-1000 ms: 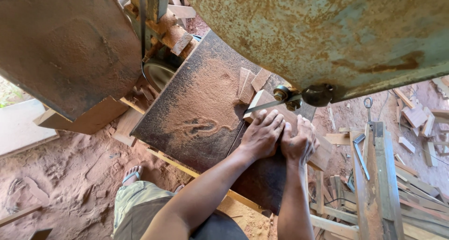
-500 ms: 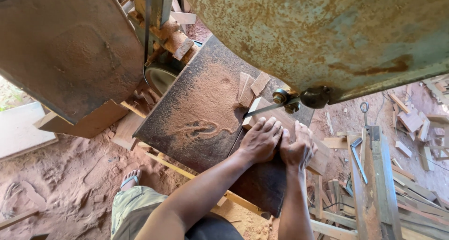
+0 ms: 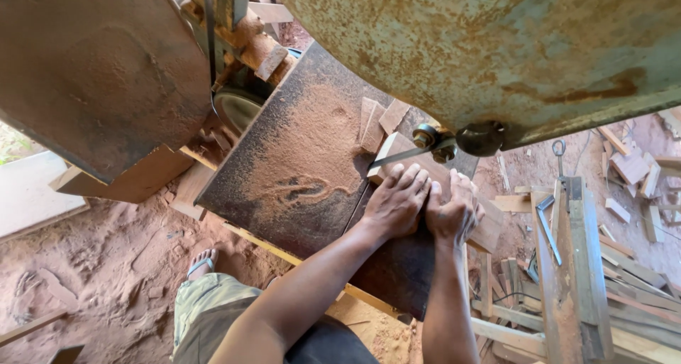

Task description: Cut a piece of wood using a bandsaw.

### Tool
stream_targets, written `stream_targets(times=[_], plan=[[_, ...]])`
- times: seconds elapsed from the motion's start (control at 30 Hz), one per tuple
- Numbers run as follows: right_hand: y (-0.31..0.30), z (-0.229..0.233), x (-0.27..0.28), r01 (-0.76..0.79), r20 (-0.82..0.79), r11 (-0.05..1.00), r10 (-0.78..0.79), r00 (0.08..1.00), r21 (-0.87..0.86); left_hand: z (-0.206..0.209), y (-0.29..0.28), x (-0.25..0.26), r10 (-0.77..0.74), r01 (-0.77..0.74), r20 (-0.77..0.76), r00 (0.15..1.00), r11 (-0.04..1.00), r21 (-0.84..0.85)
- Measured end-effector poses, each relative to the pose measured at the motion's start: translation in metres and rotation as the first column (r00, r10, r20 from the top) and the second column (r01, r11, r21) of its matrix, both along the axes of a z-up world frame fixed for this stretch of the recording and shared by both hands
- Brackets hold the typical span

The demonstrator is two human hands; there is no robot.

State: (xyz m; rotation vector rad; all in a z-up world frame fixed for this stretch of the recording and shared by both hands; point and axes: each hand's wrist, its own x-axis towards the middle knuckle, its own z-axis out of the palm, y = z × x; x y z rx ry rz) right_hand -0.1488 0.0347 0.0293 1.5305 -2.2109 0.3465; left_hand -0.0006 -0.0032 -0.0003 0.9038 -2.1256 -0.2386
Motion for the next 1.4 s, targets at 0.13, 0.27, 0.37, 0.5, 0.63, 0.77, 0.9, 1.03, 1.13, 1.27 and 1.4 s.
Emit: stream_targets(times=[0.13, 0.27, 0.37, 0.5, 0.63, 0.77, 0.9, 1.03, 1.13, 1.27, 1.4], plan=[[-0.008, 0.003, -0.002, -0.004, -0.004, 1.000, 0.004, 1.000, -0.024, 0.004, -0.004, -0.001, 0.021, -0.021, -0.016, 1.000, 1.000, -0.006], [-0.006, 0.000, -0.003, -0.007, -0.016, 1.000, 0.006, 1.000, -0.022, -0.004, -0.003, -0.007, 0.024, -0.024, -0.025, 0.999, 0.999, 0.026], [-0.007, -0.002, -0.005, -0.007, -0.006, 0.999, 0.007, 1.000, -0.032, -0.007, -0.004, -0.009, 0.023, -0.022, -0.036, 0.999, 0.999, 0.030], [-0.010, 0.001, -0.002, -0.019, -0.004, 0.999, 0.018, 1.000, -0.026, -0.006, -0.006, -0.009, 0.014, -0.013, -0.017, 1.000, 0.998, 0.055], [-0.008, 0.002, 0.000, -0.015, 0.011, 1.000, 0.016, 1.000, -0.026, -0.007, -0.006, -0.009, 0.003, -0.003, -0.008, 1.000, 0.998, 0.070], [-0.008, -0.001, -0.004, -0.023, 0.000, 0.999, 0.023, 1.000, -0.025, -0.006, -0.007, -0.009, -0.009, 0.009, -0.003, 1.000, 0.995, 0.100], [-0.010, -0.002, -0.008, -0.036, -0.003, 0.999, 0.036, 0.999, -0.021, -0.004, -0.007, -0.009, -0.015, 0.013, 0.013, 1.000, 0.993, 0.118], [-0.010, 0.002, -0.003, -0.043, -0.007, 0.999, 0.043, 0.999, -0.022, -0.001, -0.007, -0.007, -0.001, -0.004, 0.045, 0.999, 0.993, 0.114], [-0.011, -0.001, -0.006, -0.048, -0.001, 0.998, 0.048, 0.999, -0.038, 0.000, -0.008, -0.007, 0.002, -0.007, 0.048, 0.999, 0.994, 0.112], [-0.011, 0.001, -0.004, -0.050, 0.009, 0.999, 0.050, 0.999, -0.021, 0.004, -0.008, -0.003, 0.005, -0.010, 0.041, 0.999, 0.993, 0.114], [-0.010, 0.002, -0.005, -0.046, 0.010, 0.999, 0.046, 0.999, -0.011, 0.006, -0.008, -0.002, -0.003, -0.004, 0.054, 0.999, 0.993, 0.116]])
